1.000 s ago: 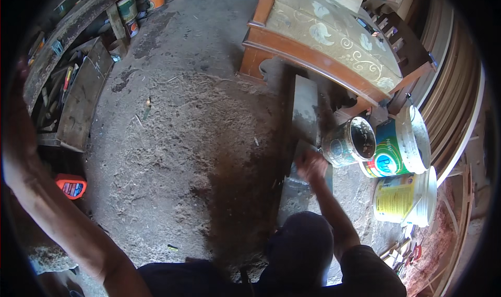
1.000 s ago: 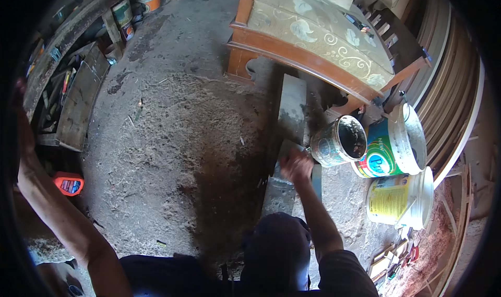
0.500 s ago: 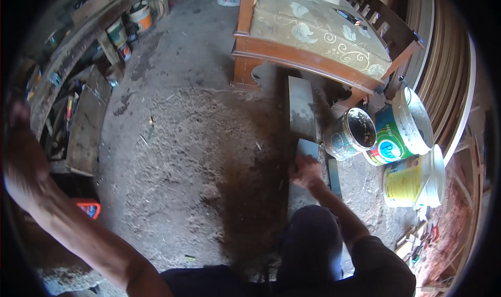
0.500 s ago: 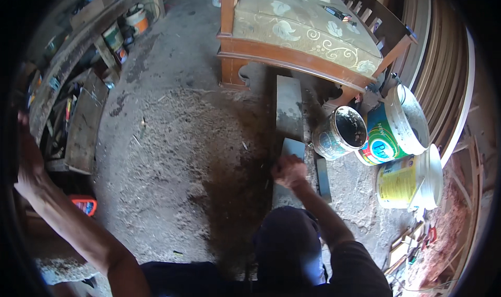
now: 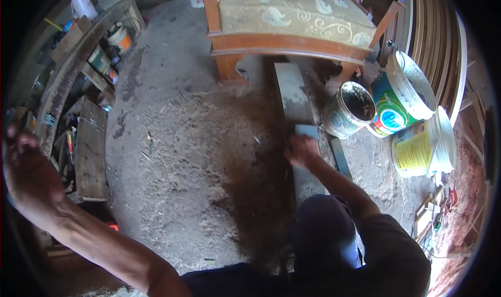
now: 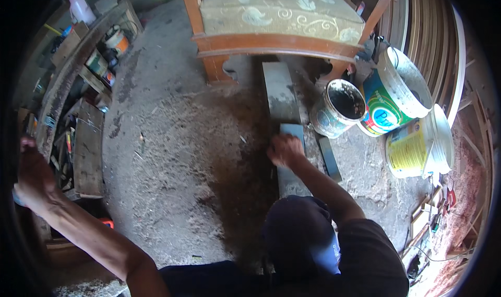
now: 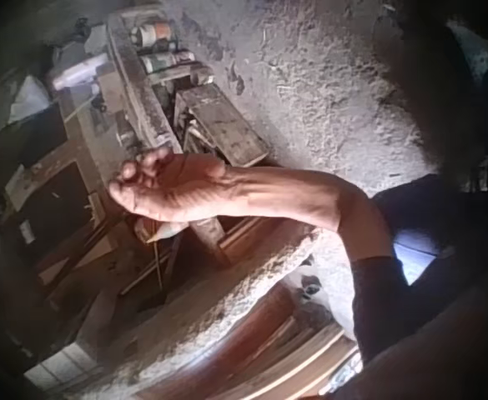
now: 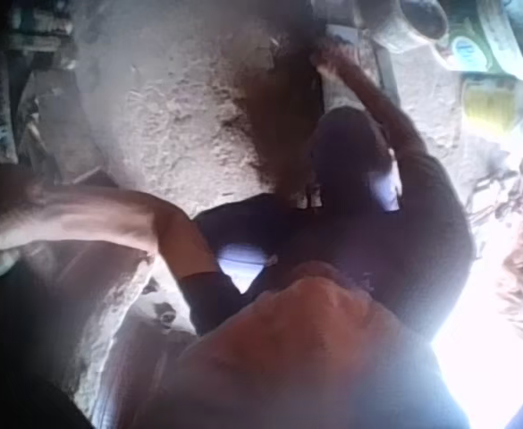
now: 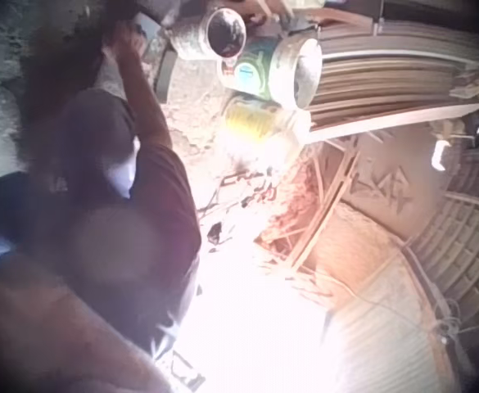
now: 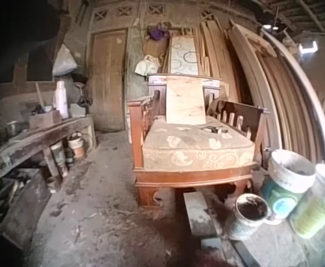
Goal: The person sits on the floor and sharpens a small metal tool using a rectangular sharpening stone. They repeatedly rub the tool's edge against the stone, frequently pausing to inspect the blade and adjust their grip.
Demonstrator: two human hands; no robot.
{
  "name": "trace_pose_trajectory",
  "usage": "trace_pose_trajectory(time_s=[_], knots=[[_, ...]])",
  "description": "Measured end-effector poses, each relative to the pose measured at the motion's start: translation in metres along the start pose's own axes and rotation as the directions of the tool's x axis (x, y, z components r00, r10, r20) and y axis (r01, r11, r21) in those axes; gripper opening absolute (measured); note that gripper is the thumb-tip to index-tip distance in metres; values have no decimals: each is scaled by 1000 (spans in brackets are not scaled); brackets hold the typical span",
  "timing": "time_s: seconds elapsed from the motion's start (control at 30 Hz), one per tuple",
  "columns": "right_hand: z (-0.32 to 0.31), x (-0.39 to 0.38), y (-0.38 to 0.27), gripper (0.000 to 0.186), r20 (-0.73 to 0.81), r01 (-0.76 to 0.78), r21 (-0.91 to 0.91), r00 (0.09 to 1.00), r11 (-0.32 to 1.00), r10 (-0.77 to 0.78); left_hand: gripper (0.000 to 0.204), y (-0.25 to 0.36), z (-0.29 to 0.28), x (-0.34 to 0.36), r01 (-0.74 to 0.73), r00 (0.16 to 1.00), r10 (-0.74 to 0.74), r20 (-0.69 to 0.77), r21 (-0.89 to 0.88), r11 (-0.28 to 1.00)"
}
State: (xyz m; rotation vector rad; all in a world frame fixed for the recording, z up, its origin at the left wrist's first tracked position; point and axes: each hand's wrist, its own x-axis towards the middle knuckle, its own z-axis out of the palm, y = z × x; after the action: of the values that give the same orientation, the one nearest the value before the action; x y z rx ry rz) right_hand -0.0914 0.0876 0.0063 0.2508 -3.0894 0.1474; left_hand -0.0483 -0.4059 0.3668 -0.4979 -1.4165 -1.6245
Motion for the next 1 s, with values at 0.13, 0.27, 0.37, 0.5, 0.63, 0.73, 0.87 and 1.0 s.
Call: trace_pose_trajectory(time_s=[0.13,0.27,0.37,0.5,0.63,0.73,0.87,1.0], knots=[[2,18,52,34,-43,-204,151,976,967,212,28,8,-20,6,-16,1000,16,6,-18,1000],[4,12,-12,31,117,34,-6,993,999,-33,33,-12,-3,-3,69,991,-63,121,-46,997],[-5,-2,26,28,-23,5,85,1000,996,-3,34,4,-25,-3,38,994,-31,105,-65,997],[-1,32,5,28,109,-125,81,987,989,115,44,-8,-21,3,7,1000,-8,18,14,1000],[-12,17,25,29,86,-52,13,995,999,50,45,1,-18,-4,-27,990,23,141,29,999],[-12,30,36,32,111,-225,108,971,968,213,45,3,-19,-1,-31,999,31,-12,2,1000],[3,11,14,30,43,51,23,998,998,-52,43,-10,-1,-7,50,991,-50,127,7,999],[6,23,41,31,52,-189,121,982,975,183,43,2,-24,1,-30,999,32,39,-43,999]])
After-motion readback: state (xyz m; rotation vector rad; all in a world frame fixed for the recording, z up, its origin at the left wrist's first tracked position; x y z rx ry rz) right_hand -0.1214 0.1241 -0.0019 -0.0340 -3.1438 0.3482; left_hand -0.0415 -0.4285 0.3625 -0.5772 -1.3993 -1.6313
